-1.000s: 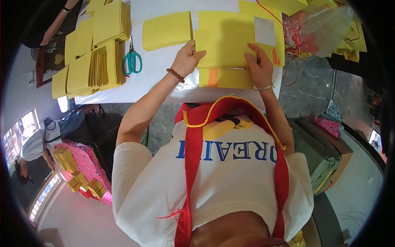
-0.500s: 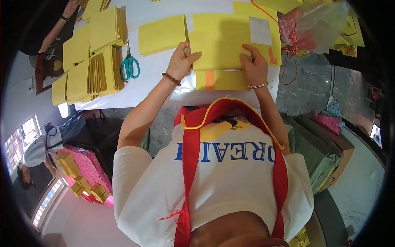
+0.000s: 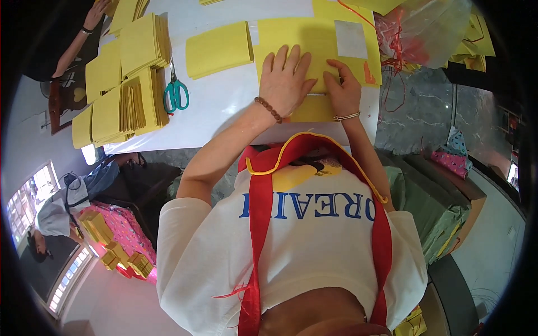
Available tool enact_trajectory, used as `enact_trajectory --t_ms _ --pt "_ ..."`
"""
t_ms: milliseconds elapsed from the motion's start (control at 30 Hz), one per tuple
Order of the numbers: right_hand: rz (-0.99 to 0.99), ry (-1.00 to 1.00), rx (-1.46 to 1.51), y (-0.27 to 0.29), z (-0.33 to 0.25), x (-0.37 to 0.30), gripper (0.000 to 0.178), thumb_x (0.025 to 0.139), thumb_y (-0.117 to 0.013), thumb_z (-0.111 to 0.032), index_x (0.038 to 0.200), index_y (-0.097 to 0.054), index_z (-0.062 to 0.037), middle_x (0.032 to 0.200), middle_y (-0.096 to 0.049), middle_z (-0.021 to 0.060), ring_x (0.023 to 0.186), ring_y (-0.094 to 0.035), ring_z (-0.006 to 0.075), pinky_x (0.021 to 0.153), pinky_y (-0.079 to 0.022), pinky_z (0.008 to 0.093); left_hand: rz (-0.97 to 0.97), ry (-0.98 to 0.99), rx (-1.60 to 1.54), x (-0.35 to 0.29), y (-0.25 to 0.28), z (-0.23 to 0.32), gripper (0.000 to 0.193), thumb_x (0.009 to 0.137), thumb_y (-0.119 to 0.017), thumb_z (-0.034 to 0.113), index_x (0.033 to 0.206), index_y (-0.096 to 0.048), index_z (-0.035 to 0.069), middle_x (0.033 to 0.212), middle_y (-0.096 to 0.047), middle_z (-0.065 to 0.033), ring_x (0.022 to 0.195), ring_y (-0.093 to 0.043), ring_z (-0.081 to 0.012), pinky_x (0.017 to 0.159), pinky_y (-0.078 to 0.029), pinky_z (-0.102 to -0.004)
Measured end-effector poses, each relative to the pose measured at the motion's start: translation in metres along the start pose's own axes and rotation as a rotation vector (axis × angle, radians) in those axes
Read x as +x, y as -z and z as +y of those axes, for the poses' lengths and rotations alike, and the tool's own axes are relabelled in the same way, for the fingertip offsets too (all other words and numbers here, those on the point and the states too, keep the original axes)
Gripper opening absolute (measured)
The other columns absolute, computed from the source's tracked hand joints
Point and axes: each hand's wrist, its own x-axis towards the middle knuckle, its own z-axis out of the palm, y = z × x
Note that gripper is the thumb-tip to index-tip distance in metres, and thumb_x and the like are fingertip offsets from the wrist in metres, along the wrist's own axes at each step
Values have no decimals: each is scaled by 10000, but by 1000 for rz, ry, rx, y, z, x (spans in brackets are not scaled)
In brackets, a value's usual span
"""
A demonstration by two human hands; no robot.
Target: Folding the top edge of yellow paper sheets over a silver foil square and stacking them.
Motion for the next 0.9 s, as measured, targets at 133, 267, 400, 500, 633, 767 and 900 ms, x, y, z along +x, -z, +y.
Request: enact_trajectory --t_ms 133,267,400,500,633,767,900 --pt "-106 -133 -21 7 -10 -1 296 761 -610 -165 1049 -609 -97 773 -602 89 603 -555 187 551 -429 266 -46 9 29 -6 -15 -5 534 795 -587 352 1233 -457 75 1268 -408 -129 1178 -357 -315 957 -282 -459" --pt "-44 112 -246 13 -18 -11 365 782 -612 -228 1131 -575 -128 1100 -567 106 900 -580 241 734 -443 363 -82 20 19 -8 -19 -5 538 801 -575 348 1246 -438 77 1294 -377 -132 1196 -328 -316 965 -257 -477" --pt "-245 528 -741 19 -11 -29 525 835 -531 -389 1286 -442 -136 1379 -356 80 1249 -346 259 967 -219 562 -79 12 19 -8 -20 -6 534 801 -573 345 1243 -440 77 1298 -368 -137 1199 -324 -319 963 -256 -480" --pt "-369 454 -770 18 -7 -33 593 850 -488 -438 1332 -378 -111 1422 -298 70 1320 -252 249 1013 -132 595 -55 -6 -20 -11 -14 -8 546 783 -592 348 1236 -451 78 1301 -363 -140 1193 -325 -319 958 -256 -484" --pt "-411 421 -773 17 -7 -30 571 877 -473 -392 1338 -362 -75 1421 -304 78 1327 -236 248 1041 -158 538 -104 -112 -157 -14 0 -13 531 764 -619 318 1204 -475 60 1263 -404 -133 1136 -380 -316 911 -316 -434" --pt "-578 230 -22 37 16 -11 512 888 -494 -275 1331 -366 -53 1402 -339 95 1317 -265 237 1049 -211 447 -123 -198 112 -10 -5 -2 457 720 -607 245 1114 -518 31 1106 -508 -136 920 -493 -263 740 -416 -365" --pt "-310 46 195 46 -4 -22 568 826 -576 -155 1334 -355 -32 1378 -369 113 1282 -325 239 1028 -264 369 -5 -196 245 -10 -19 -5 408 688 -560 149 1075 -538 24 980 -571 -122 752 -533 -229 606 -452 -344"
